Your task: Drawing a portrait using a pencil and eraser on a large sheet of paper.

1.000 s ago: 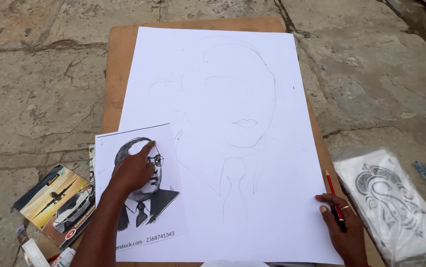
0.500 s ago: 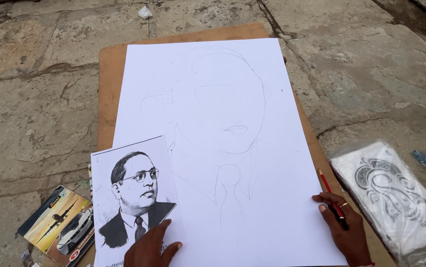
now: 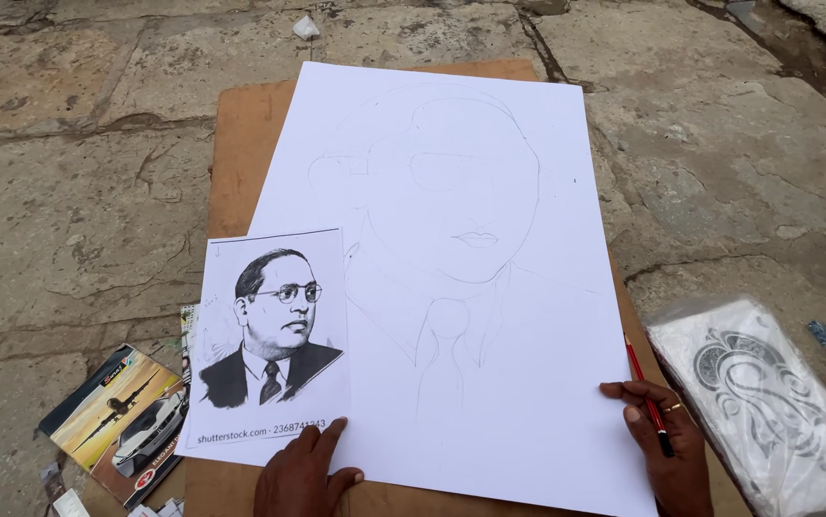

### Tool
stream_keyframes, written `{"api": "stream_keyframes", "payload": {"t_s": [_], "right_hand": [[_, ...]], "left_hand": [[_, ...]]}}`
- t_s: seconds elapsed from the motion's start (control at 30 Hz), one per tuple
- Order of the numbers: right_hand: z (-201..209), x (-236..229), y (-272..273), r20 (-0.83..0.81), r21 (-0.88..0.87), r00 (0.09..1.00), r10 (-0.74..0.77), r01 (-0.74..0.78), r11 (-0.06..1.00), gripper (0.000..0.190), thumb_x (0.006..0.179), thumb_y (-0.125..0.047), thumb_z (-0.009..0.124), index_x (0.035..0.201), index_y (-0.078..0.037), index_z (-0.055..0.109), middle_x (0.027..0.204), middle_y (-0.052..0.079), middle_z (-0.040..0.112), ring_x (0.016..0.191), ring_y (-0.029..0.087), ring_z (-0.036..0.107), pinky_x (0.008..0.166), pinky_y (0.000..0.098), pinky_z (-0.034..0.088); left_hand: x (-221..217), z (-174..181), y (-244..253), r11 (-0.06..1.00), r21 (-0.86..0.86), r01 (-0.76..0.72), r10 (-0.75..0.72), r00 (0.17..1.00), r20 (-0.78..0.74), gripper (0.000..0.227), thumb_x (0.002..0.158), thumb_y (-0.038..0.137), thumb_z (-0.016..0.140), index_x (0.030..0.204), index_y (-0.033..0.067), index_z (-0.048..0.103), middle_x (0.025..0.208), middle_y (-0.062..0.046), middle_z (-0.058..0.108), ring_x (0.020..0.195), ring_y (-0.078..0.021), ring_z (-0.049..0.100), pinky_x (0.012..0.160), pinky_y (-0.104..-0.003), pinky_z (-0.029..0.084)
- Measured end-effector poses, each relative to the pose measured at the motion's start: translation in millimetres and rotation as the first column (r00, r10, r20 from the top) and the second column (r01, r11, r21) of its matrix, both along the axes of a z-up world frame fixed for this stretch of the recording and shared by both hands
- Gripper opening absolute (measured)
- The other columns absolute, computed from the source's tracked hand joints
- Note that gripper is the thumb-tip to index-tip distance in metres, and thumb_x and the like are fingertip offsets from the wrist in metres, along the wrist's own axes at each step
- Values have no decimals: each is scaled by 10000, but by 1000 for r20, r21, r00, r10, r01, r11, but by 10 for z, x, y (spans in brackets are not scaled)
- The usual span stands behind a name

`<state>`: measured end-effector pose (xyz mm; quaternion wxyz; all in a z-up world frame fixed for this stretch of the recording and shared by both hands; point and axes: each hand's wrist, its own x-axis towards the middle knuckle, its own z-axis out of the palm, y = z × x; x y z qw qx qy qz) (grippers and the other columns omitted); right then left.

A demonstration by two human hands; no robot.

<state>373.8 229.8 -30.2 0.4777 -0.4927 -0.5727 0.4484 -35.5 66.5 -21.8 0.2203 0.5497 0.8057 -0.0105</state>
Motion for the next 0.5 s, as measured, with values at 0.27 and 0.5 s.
{"api": "stream_keyframes", "payload": {"t_s": [0.27, 0.5], "right_hand": [[-144, -692, -222, -22, -14, 965, 263, -263, 965, 392, 909, -187, 683, 1252, -34, 572, 1291, 156, 742, 1237, 246, 659, 1045, 404, 504], [141, -1379, -604, 133, 83, 693, 709, -720, 689, 407, 925, -106, 703, 1294, -33, 548, 1374, 146, 732, 983, 252, 660, 899, 386, 527]], "left_hand": [[-387, 356, 112, 920, 83, -382, 390, 912, -126, 611, 956, 484, 621, 1496, 228, 498, 1083, -22, 669, 951, -165, 725, 846, -345, 600], [-445, 70, -167, 791, 205, -577, 561, 817, 133, 686, 912, 446, 674, 1504, 161, 475, 1044, -81, 726, 985, -224, 737, 881, -395, 584]]}}
